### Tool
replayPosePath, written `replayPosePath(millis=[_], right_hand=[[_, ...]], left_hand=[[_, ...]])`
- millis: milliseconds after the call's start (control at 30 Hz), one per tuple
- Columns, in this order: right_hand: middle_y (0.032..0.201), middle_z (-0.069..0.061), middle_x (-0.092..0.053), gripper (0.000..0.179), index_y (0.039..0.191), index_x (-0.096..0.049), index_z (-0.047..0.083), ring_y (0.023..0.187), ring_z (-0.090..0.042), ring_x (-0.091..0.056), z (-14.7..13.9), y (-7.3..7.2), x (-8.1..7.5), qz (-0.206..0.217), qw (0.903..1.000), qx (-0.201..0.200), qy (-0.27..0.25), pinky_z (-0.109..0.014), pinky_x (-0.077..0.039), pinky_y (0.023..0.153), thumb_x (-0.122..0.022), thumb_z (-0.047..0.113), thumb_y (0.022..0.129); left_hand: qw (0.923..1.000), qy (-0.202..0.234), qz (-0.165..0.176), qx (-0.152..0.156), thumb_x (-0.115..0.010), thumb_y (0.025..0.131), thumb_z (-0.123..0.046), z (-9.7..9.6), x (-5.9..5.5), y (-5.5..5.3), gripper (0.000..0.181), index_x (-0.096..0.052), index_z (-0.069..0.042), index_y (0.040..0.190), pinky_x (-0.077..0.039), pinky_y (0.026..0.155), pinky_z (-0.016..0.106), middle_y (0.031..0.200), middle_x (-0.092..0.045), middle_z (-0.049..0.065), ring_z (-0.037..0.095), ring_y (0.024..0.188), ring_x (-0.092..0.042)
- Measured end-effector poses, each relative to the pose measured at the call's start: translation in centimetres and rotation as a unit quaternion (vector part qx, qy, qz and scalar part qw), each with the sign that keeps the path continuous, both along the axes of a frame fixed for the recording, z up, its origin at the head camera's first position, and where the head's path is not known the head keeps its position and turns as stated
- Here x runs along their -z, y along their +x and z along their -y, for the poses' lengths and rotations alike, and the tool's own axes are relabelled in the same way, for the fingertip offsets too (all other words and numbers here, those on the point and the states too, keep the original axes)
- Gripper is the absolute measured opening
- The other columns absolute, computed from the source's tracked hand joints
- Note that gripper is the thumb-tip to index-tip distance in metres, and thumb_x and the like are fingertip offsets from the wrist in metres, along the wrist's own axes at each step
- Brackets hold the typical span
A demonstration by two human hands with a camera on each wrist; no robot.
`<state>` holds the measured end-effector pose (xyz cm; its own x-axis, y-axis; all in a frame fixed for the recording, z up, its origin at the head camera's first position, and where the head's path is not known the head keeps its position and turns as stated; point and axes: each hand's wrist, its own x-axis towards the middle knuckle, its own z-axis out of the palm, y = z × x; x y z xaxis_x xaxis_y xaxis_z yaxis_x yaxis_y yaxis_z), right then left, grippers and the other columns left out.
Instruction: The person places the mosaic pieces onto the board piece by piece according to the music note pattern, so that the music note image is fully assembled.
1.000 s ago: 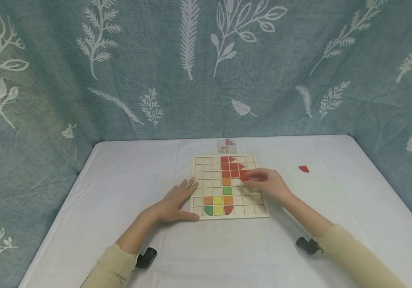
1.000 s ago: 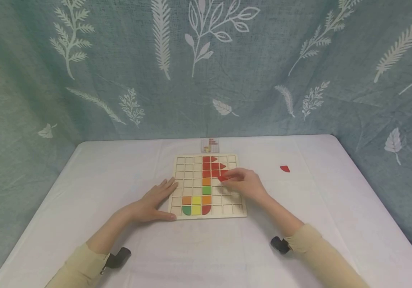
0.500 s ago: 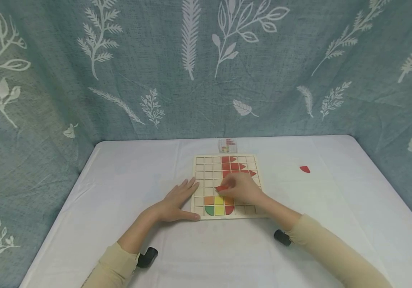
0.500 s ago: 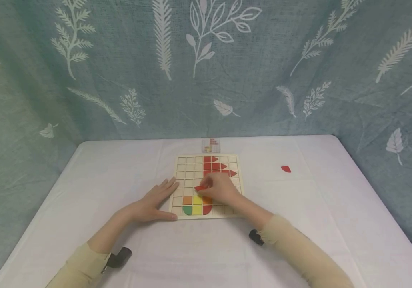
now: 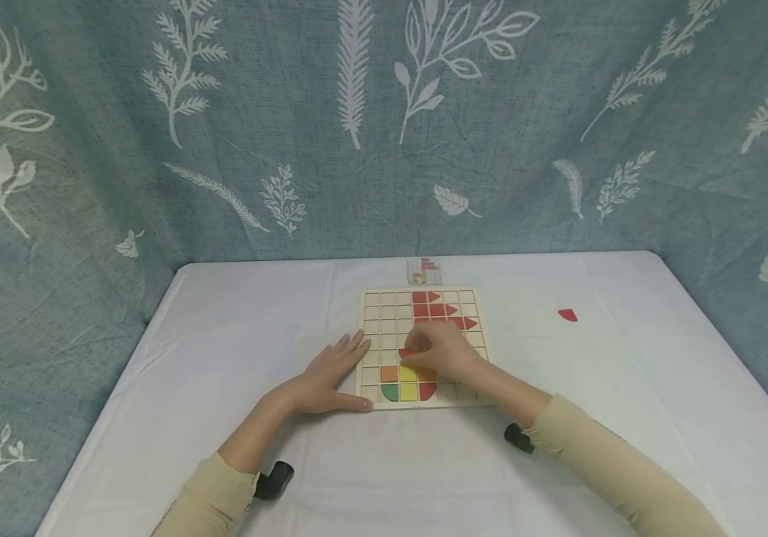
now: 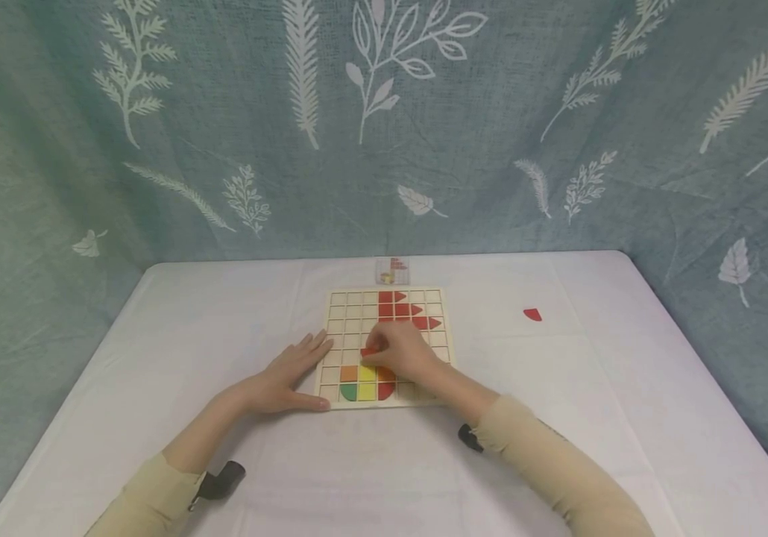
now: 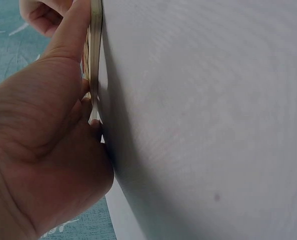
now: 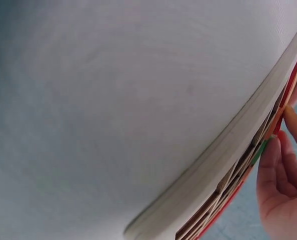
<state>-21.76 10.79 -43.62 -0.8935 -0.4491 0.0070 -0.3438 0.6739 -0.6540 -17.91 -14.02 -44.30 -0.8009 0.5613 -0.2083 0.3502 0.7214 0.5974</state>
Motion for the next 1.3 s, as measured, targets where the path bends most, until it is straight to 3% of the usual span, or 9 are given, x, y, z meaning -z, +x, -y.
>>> replayPosePath(millis=[300,567,733,933,1100,1300], right_hand=[[0.084,0.011,-0.067,0.011,0.091,-0.072,0.017,0.081,-0.009,-0.060,-0.2,0.2,0.2,-0.006,0.9998,-0.017,-0.009,-0.028,-0.053,0.077,-0.079,0.022,0.083],[0.092,0.009,-0.069,0.014,0.098,-0.074,0.018,0.086,-0.012,-0.063,-2.7,0.4,-0.6,0.033,0.9963,0.042,-0.067,-0.032,-0.054,0.075,-0.072,0.029,0.089],[0.102,0.000,-0.071,0.023,0.107,-0.073,0.014,0.095,-0.020,-0.064,-7.0,-0.1,-1.4,0.025,0.9900,0.113,-0.081,-0.037,-0.054,0.079,-0.069,0.031,0.092],[0.108,-0.016,-0.068,0.029,0.115,-0.069,0.005,0.103,-0.032,-0.061,-14.8,-1.2,-1.4,-0.019,0.9774,0.209,-0.028,-0.046,-0.050,0.085,-0.065,0.025,0.095],[0.119,-0.028,-0.061,0.035,0.125,-0.059,-0.004,0.109,-0.043,-0.056,-20.0,-1.4,-1.6,-0.011,0.9757,0.218,0.014,-0.055,-0.047,0.089,-0.060,0.016,0.096],[0.126,-0.035,-0.053,0.038,0.128,-0.054,-0.008,0.116,-0.050,-0.049,-22.3,-1.3,-1.4,0.011,0.9784,0.200,0.052,-0.061,-0.044,0.094,-0.057,0.005,0.093]], left_hand=[[1.0000,-0.002,0.000,0.001,-0.074,0.083,-0.048,-0.1,0.0,0.1,0.101,-0.019,-0.006,0.156,-0.002,0.119,0.051,0.163,-0.008,0.012,0.033,0.149,0.000],[1.0000,-0.005,-0.003,0.004,-0.074,0.083,-0.048,-0.3,0.2,0.1,0.102,-0.018,-0.006,0.156,-0.003,0.119,0.052,0.163,-0.008,0.012,0.033,0.149,0.000],[1.0000,-0.006,-0.005,0.001,-0.074,0.082,-0.049,-0.3,0.4,0.0,0.102,-0.018,-0.006,0.156,-0.003,0.120,0.051,0.163,-0.008,0.012,0.032,0.149,0.000],[1.0000,-0.005,-0.004,-0.002,-0.074,0.082,-0.049,-0.2,0.4,0.1,0.102,-0.018,-0.007,0.156,-0.002,0.120,0.051,0.163,-0.007,0.011,0.032,0.149,0.000],[1.0000,-0.008,-0.002,-0.004,-0.075,0.082,-0.050,0.0,0.3,0.2,0.103,-0.017,-0.008,0.156,-0.002,0.120,0.050,0.163,-0.007,0.010,0.031,0.149,0.001],[1.0000,-0.004,-0.003,-0.002,-0.074,0.082,-0.049,0.0,0.3,0.3,0.102,-0.018,-0.007,0.156,-0.002,0.120,0.051,0.163,-0.007,0.011,0.032,0.149,0.001]])
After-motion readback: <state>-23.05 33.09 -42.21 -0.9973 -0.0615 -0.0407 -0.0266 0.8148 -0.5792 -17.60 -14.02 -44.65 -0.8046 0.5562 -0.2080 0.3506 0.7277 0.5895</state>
